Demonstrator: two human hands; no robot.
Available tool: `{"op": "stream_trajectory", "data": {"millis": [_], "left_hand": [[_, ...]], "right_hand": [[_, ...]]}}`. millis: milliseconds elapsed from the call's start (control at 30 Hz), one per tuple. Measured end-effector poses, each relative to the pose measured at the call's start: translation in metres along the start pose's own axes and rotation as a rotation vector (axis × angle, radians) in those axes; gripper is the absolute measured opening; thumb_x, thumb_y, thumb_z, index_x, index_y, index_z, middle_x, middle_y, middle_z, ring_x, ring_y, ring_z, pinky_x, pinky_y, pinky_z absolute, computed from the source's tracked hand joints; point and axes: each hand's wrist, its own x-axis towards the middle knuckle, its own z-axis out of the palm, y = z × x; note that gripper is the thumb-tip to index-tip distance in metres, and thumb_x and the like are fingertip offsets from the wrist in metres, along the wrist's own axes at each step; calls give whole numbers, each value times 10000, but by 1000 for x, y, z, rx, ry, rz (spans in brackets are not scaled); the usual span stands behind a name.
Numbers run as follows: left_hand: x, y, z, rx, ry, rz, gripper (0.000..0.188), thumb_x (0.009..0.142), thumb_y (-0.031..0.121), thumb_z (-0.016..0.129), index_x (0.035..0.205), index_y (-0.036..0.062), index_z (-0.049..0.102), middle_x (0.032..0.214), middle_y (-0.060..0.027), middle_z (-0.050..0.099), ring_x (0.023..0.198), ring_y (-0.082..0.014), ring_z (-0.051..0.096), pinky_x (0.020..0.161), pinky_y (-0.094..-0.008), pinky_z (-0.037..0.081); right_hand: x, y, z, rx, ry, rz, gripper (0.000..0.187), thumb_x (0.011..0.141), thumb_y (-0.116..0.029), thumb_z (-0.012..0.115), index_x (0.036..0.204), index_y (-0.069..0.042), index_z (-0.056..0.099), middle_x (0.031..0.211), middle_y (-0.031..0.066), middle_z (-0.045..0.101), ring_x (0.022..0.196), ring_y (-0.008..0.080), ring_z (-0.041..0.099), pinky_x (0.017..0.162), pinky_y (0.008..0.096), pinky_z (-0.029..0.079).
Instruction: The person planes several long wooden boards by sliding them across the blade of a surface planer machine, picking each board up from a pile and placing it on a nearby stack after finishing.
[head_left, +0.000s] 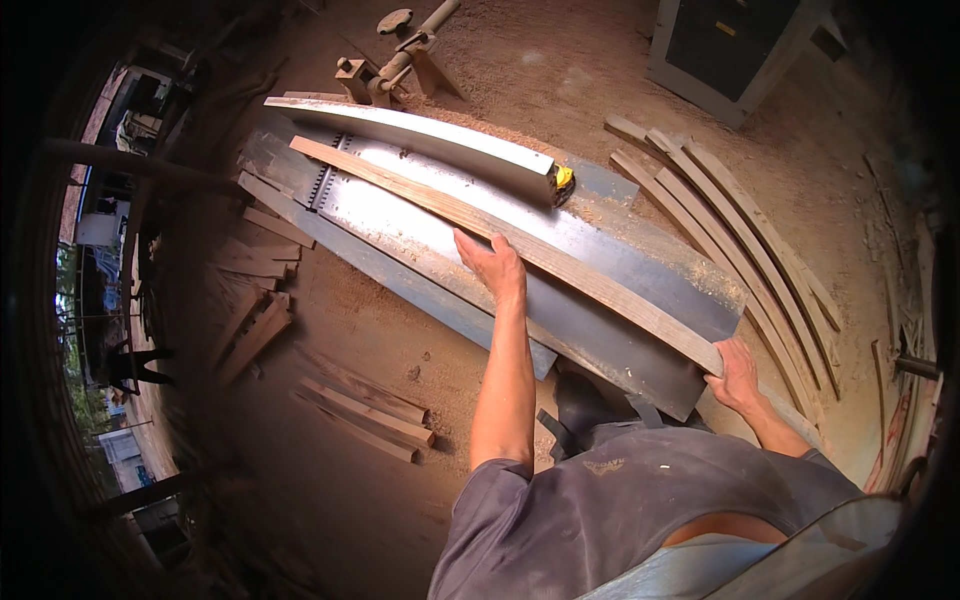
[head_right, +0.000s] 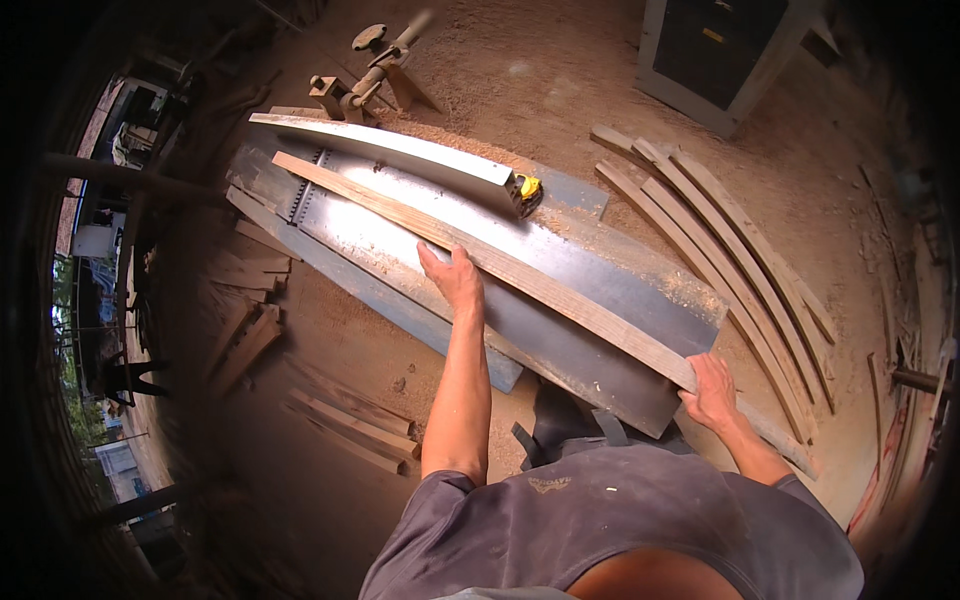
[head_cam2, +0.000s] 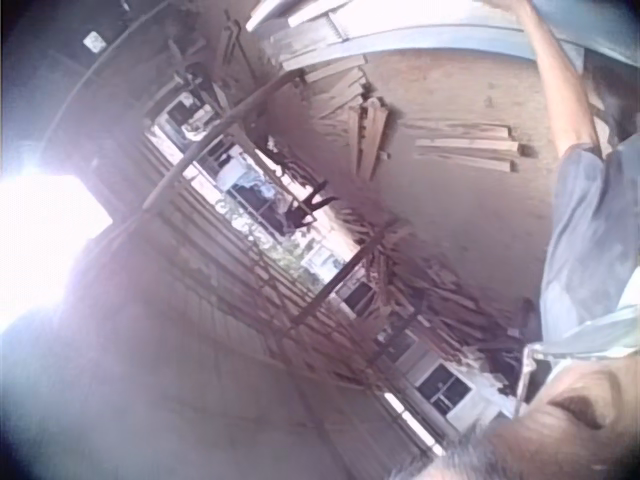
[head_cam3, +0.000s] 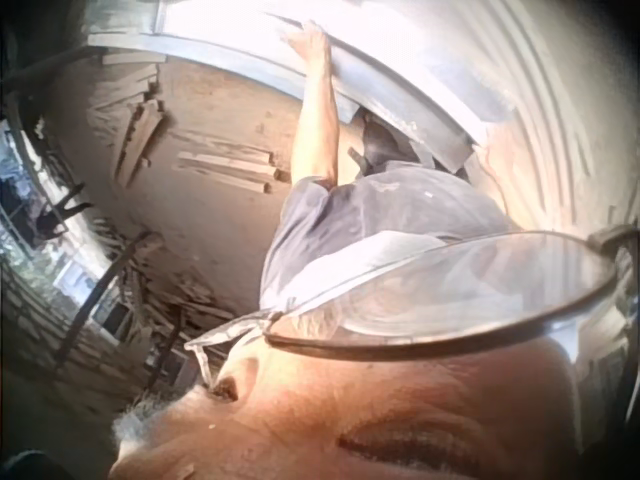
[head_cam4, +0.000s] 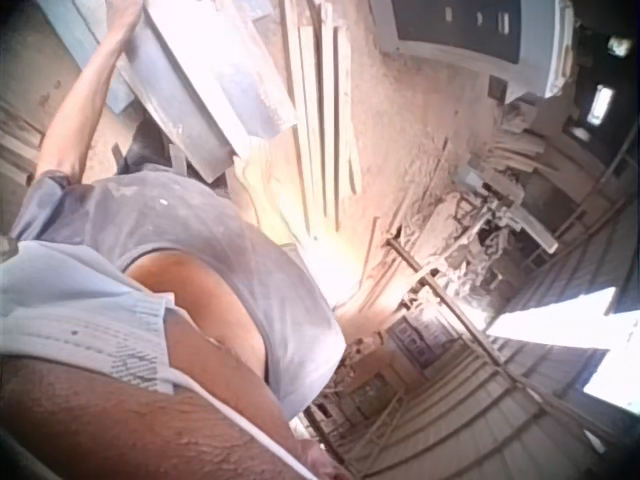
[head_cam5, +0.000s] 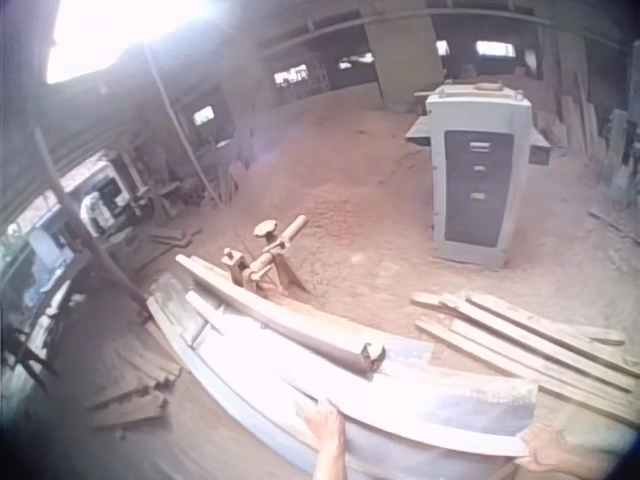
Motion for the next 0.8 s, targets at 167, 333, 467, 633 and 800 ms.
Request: {"op": "stream_trajectory", "data": {"millis": [167, 333, 467, 633, 800], "left_hand": [[-65, 5, 27, -120, 115, -73, 717, 958, 143, 470, 1542, -82, 120, 1613, -280, 162, 1509, -374, 165, 1241, -401, 132], [-181, 19, 71, -129, 209, -56, 677, 985, 138, 409, 1545, -90, 105, 1591, -320, 194, 1486, -406, 223, 1226, -410, 181], [-292, 54, 123, -89, 143, -91, 624, 1009, 111, 391, 1537, -98, 133, 1575, -327, 234, 1463, -415, 276, 1211, -391, 215], [-298, 73, 157, -76, 149, -41, 647, 977, 62, 390, 1532, -113, 106, 1575, -350, 188, 1479, -433, 214, 1227, -412, 174], [-211, 72, 158, -49, 183, -10, 631, 970, 47, 388, 1523, -124, 136, 1590, -321, 192, 1493, -407, 196, 1241, -392, 148]], "right_hand": [[-178, 135, -44, -52, -42, 225, 464, 609, 8, 653, 1048, -24, 506, 955, 218, 511, 920, 444, 516, 784, 509, 429], [-322, 259, -98, -196, -106, 455, 446, 625, 81, 560, 1057, -7, 485, 951, 262, 557, 944, 499, 540, 799, 538, 436], [-393, 330, -116, -251, -83, 536, 480, 617, 141, 504, 1073, -6, 528, 979, 286, 610, 985, 509, 564, 836, 538, 454], [-396, 366, -118, -202, -66, 537, 474, 599, 153, 495, 1030, -3, 615, 931, 295, 648, 945, 504, 599, 820, 540, 478], [-316, 343, -114, -259, -92, 555, 456, 591, 150, 497, 990, -6, 652, 891, 282, 662, 901, 490, 627, 769, 524, 507]]}}
